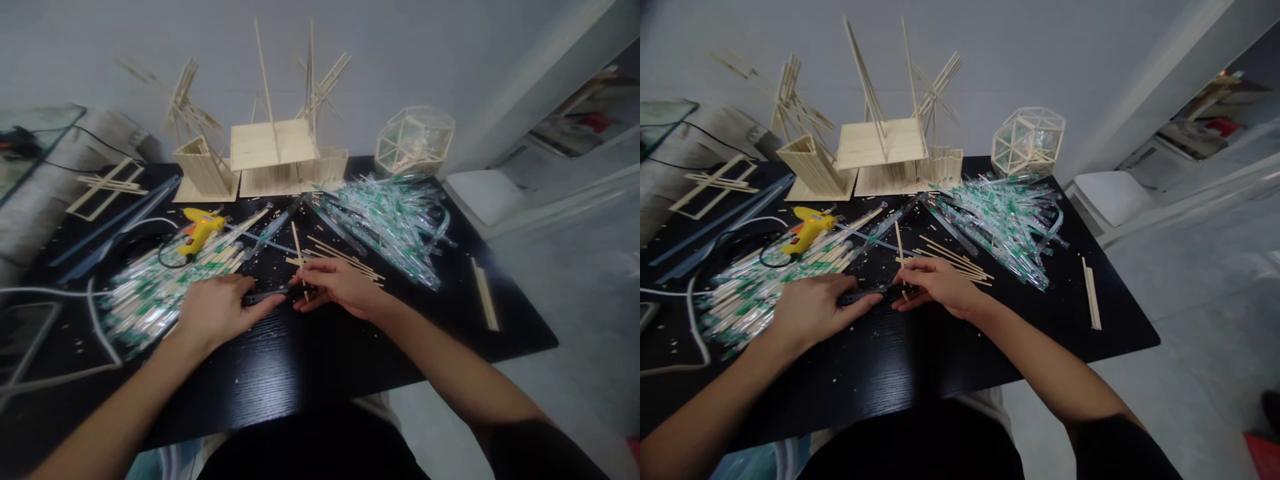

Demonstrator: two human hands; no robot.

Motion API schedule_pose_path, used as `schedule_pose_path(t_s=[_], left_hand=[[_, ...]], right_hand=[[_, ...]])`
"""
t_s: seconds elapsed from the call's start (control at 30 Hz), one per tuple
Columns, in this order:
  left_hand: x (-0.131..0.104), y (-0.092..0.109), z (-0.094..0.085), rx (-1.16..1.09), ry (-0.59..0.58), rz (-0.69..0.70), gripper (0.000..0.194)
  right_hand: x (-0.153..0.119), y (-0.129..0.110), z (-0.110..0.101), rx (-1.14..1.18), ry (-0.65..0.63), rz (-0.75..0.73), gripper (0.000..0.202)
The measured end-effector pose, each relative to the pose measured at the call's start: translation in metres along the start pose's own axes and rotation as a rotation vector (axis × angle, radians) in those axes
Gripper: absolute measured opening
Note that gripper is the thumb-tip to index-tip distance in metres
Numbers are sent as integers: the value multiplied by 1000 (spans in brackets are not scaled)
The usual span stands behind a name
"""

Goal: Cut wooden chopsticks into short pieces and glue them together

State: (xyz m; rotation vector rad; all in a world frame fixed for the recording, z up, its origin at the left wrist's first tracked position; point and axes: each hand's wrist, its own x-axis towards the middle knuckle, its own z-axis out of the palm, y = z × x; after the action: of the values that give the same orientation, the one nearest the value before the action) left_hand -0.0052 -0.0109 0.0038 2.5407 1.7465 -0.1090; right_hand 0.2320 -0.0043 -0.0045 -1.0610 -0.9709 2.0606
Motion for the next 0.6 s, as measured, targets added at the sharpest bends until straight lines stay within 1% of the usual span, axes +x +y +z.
schedule_pose_path(t_s=[0.17,0.23,0.27,0.33,0.47,0.53,0.6], left_hand=[[9,-8,-5,3,-87,-198,81],[11,-14,-6,-24,-92,-259,82],[12,-17,-7,-61,-82,-282,82],[13,-20,-7,-180,-47,-311,78],[10,-20,-7,-439,75,-295,62],[8,-18,-6,-512,135,-283,58],[6,-15,-4,-555,164,-276,55]], right_hand=[[4,-1,-1,-84,168,-128,15],[6,0,-2,-174,245,-197,14],[6,0,-2,-226,263,-220,14],[7,3,-2,-314,237,-221,16],[8,13,0,-381,140,-129,16],[8,18,0,-394,126,-112,15],[9,23,1,-414,115,-116,17]])
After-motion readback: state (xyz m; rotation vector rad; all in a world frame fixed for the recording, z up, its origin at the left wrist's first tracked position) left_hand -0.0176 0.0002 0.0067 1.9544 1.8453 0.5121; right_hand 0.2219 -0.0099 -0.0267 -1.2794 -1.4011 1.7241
